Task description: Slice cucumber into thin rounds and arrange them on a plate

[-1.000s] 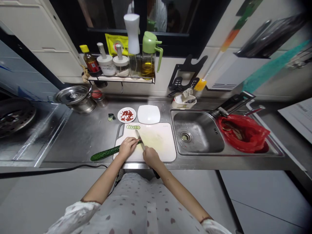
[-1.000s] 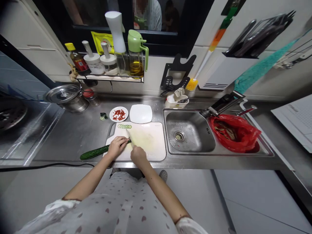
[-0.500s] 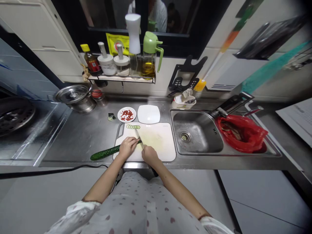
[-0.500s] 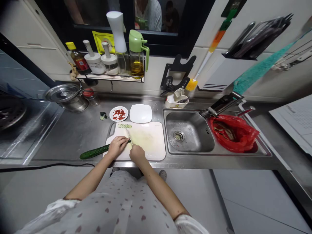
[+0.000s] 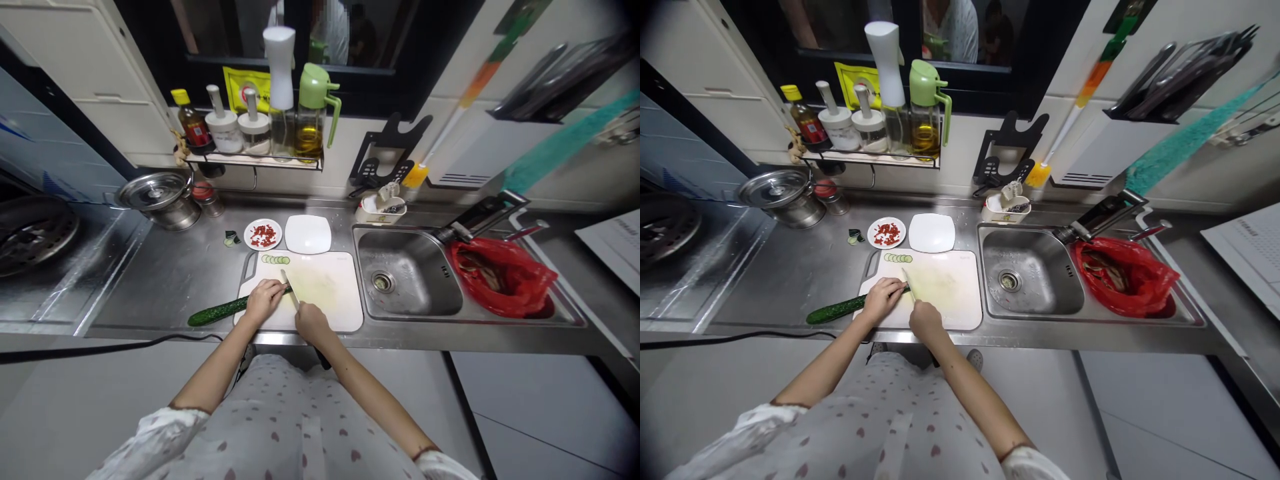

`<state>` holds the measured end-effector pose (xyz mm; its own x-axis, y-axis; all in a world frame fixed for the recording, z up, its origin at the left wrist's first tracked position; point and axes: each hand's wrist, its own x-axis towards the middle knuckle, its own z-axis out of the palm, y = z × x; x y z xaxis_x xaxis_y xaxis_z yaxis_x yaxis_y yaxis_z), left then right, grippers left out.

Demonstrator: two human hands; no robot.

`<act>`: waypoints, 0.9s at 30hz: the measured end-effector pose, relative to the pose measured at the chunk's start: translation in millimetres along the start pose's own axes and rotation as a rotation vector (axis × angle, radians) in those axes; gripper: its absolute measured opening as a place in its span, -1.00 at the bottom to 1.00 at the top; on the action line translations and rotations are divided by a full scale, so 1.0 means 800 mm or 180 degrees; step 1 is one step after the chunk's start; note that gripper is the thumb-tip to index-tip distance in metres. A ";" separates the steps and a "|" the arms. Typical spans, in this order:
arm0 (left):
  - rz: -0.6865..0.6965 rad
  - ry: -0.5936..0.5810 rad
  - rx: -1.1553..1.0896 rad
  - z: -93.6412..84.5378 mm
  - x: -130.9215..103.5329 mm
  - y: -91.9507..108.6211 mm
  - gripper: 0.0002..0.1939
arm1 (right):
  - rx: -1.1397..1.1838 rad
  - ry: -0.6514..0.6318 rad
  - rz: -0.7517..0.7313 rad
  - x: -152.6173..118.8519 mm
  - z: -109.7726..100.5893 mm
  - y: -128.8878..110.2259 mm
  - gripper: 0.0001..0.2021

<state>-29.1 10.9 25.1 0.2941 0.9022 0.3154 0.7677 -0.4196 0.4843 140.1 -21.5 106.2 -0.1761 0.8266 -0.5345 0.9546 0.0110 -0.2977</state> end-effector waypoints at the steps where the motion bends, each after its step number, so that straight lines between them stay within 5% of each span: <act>1: 0.0004 0.0005 -0.0005 0.001 0.000 0.000 -0.74 | 0.0003 0.0012 -0.0020 0.003 -0.001 -0.002 -0.70; 27: 0.0002 -0.0028 -0.0026 0.003 -0.001 -0.003 -0.76 | 0.0002 0.0019 -0.0064 0.021 0.004 -0.005 -0.71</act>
<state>-29.8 11.7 21.7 0.2997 0.9028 0.3084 0.7629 -0.4209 0.4907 132.9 -9.3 95.7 -0.1938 0.8295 -0.5238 0.9507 0.0271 -0.3089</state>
